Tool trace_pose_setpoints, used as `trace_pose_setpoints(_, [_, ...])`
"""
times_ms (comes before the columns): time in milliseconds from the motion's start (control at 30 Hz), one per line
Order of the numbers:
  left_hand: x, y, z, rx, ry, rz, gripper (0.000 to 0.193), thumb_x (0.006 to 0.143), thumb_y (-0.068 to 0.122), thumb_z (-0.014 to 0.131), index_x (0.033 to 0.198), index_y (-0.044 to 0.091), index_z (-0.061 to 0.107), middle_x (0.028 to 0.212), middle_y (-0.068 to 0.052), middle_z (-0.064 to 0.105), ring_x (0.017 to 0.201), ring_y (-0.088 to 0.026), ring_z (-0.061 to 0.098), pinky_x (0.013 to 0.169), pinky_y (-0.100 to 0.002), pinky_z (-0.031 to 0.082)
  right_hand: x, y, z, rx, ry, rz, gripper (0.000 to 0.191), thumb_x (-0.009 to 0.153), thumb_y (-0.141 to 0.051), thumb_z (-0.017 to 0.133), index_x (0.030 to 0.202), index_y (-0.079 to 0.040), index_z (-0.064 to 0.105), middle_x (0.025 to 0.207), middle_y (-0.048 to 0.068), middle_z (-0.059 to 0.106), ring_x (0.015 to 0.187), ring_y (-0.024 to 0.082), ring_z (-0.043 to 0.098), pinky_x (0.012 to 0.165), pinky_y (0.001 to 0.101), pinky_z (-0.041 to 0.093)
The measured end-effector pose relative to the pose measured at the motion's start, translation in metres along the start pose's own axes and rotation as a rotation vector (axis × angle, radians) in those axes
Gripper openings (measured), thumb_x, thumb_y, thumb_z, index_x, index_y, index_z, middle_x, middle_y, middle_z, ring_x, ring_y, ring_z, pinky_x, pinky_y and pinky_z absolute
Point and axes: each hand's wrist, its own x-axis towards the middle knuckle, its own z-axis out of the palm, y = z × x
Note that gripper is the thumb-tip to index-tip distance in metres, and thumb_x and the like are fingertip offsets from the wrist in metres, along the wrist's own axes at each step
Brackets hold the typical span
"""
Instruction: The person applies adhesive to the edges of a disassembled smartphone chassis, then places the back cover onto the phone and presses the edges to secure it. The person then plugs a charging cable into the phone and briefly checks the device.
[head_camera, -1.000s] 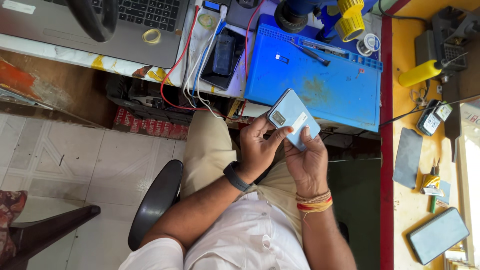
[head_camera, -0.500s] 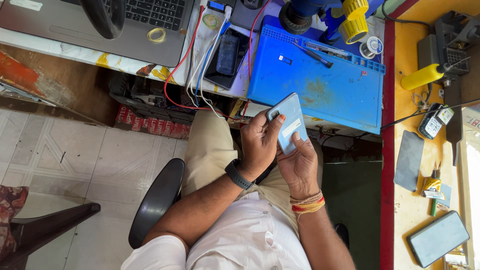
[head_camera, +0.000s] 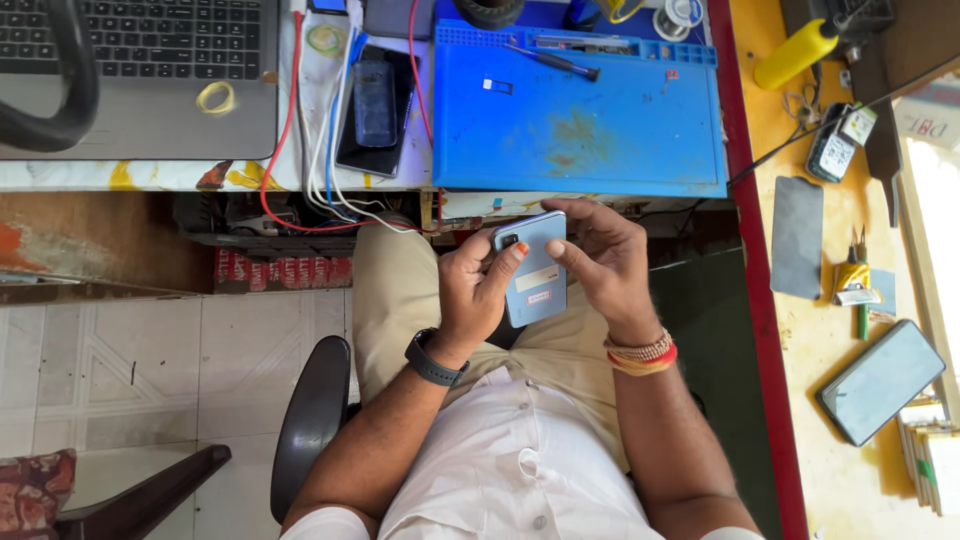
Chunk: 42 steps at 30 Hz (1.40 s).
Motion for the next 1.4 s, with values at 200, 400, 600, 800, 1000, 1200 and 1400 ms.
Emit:
trace_pose_setpoints(200, [0.0, -0.007, 0.0, -0.047, -0.047, -0.059, 0.026, 0.105, 0.017, 0.068, 0.119, -0.004, 0.069, 0.097, -0.006, 0.077, 0.088, -0.004, 0.067, 0.079, -0.022, 0.055, 0.0, 0.008, 0.005, -0.045, 0.11, 0.01, 0.021, 0.097, -0.006, 0.076, 0.114, 0.005, 0.072, 0.098, 0.006, 0.076, 0.084, 0.008, 0.068, 0.073, 0.0224, 0.056])
trace_pose_setpoints(400, [0.0, -0.012, 0.002, -0.053, -0.06, -0.081, 0.027, 0.104, 0.018, 0.069, 0.119, -0.004, 0.068, 0.097, -0.006, 0.077, 0.088, -0.004, 0.067, 0.078, -0.022, 0.055, -0.002, 0.011, 0.004, -0.08, 0.154, -0.038, 0.019, 0.096, -0.004, 0.075, 0.112, 0.006, 0.073, 0.102, 0.006, 0.073, 0.089, 0.008, 0.068, 0.077, 0.0222, 0.056])
trace_pose_setpoints(600, [-0.001, -0.012, 0.003, -0.029, -0.058, -0.088, 0.027, 0.103, 0.018, 0.07, 0.119, -0.004, 0.069, 0.096, -0.006, 0.078, 0.087, -0.004, 0.067, 0.077, -0.021, 0.055, -0.004, 0.003, 0.009, -0.158, 0.153, -0.057, 0.018, 0.099, -0.005, 0.072, 0.113, 0.006, 0.075, 0.097, 0.004, 0.069, 0.086, 0.008, 0.062, 0.076, 0.0225, 0.051])
trace_pose_setpoints(800, [-0.001, -0.011, 0.003, -0.042, -0.07, -0.094, 0.027, 0.102, 0.017, 0.071, 0.118, -0.005, 0.068, 0.097, -0.006, 0.077, 0.087, -0.004, 0.067, 0.076, -0.022, 0.056, -0.006, 0.002, 0.018, -0.1, 0.182, -0.085, 0.018, 0.101, -0.005, 0.068, 0.114, 0.006, 0.073, 0.096, 0.003, 0.067, 0.088, 0.009, 0.06, 0.08, 0.0227, 0.049])
trace_pose_setpoints(1000, [-0.001, -0.008, 0.003, -0.016, -0.083, -0.132, 0.024, 0.102, 0.016, 0.072, 0.114, -0.005, 0.071, 0.091, -0.006, 0.077, 0.081, -0.004, 0.065, 0.071, -0.022, 0.054, -0.007, 0.007, 0.017, 0.062, 0.193, -0.061, 0.017, 0.101, -0.003, 0.068, 0.113, 0.008, 0.072, 0.1, 0.005, 0.069, 0.091, 0.011, 0.063, 0.084, 0.0237, 0.05])
trace_pose_setpoints(1200, [0.002, -0.003, 0.006, 0.041, -0.073, -0.113, 0.022, 0.099, 0.016, 0.074, 0.11, -0.003, 0.072, 0.089, -0.007, 0.079, 0.079, -0.003, 0.067, 0.069, -0.023, 0.057, -0.007, 0.017, 0.013, 0.228, 0.221, -0.025, 0.018, 0.099, -0.001, 0.069, 0.114, 0.008, 0.071, 0.106, 0.011, 0.074, 0.095, 0.014, 0.068, 0.089, 0.026, 0.054])
trace_pose_setpoints(1400, [0.005, 0.0, 0.007, 0.089, -0.072, -0.125, 0.022, 0.097, 0.016, 0.076, 0.108, -0.003, 0.072, 0.085, -0.007, 0.079, 0.076, -0.003, 0.068, 0.066, -0.023, 0.056, -0.004, 0.019, 0.013, 0.301, 0.252, 0.002, 0.018, 0.098, 0.0, 0.069, 0.113, 0.009, 0.071, 0.106, 0.013, 0.074, 0.094, 0.015, 0.069, 0.088, 0.027, 0.055])
